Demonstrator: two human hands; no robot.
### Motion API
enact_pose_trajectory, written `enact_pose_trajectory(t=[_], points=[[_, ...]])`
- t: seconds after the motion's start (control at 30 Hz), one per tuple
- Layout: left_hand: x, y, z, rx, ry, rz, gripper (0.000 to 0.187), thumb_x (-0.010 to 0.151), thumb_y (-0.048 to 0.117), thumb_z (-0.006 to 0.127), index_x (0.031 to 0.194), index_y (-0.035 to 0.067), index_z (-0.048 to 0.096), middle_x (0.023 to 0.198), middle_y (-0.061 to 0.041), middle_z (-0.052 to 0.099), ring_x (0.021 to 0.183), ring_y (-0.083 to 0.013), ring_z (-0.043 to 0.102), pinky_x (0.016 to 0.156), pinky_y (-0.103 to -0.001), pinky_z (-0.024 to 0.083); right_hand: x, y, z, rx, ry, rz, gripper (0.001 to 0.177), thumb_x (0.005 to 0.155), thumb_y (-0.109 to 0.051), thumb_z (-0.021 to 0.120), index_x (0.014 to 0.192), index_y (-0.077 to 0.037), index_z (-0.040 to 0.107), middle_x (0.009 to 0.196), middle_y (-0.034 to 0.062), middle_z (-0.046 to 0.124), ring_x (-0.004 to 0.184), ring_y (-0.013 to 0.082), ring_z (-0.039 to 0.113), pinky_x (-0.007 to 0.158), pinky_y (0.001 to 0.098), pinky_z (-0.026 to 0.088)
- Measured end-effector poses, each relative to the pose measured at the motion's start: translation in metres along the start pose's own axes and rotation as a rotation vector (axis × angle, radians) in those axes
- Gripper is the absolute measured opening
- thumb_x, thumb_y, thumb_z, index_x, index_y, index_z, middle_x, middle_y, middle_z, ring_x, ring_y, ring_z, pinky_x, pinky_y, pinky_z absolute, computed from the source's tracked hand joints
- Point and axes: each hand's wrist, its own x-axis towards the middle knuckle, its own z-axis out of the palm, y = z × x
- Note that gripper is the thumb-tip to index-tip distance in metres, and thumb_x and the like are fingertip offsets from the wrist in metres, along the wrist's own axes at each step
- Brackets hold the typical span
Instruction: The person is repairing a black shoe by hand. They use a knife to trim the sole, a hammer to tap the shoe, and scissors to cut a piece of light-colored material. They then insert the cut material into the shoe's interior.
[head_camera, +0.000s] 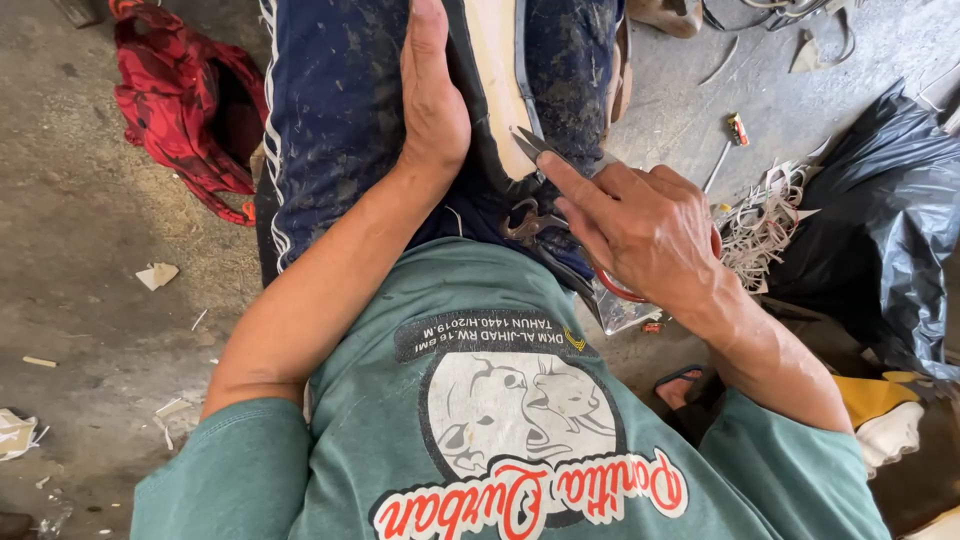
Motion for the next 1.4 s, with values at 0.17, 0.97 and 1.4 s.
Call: enact_pose_trajectory(t=[0.17, 0.97, 1.4], points=[[0.002, 0.013, 0.006, -0.001, 0.003, 0.025, 0.06, 0.118, 0.05, 0.029, 0.164, 0.012, 0.034, 0.173, -0.007, 0.033, 0.168, -0.0206, 0.025, 0.146, -0.033, 0.02, 0.002, -0.002, -0.001, -0.056, -0.016, 0.008, 0.039, 0.111, -0.026, 0.066, 0.15, -0.022, 0.063, 0.079, -0.0006, 0.053, 0.056, 0.022, 0.05, 0.057, 0.0362, 0.046], [0.004, 0.018, 0.016, -0.178, -0.001, 0.066, 0.056, 0.117, 0.048, 0.039, 0.155, 0.008, 0.05, 0.16, -0.01, 0.052, 0.155, -0.0245, 0.045, 0.135, -0.036, 0.035, -0.012, -0.005, 0.014, 0.259, 0.138, 0.15, 0.035, 0.113, -0.021, 0.07, 0.146, -0.012, 0.067, 0.073, 0.0031, 0.058, 0.055, 0.0167, 0.046, 0.052, 0.0335, 0.04], [0.002, 0.025, 0.017, -0.076, -0.024, 0.12, 0.053, 0.122, 0.043, 0.031, 0.163, 0.011, 0.04, 0.17, -0.007, 0.042, 0.168, -0.0203, 0.031, 0.147, -0.034, 0.023, 0.0, -0.007, 0.0, -0.054, 0.027, 0.021, 0.035, 0.113, -0.029, 0.067, 0.146, -0.019, 0.068, 0.075, -0.0021, 0.055, 0.053, 0.0177, 0.046, 0.052, 0.0313, 0.04]])
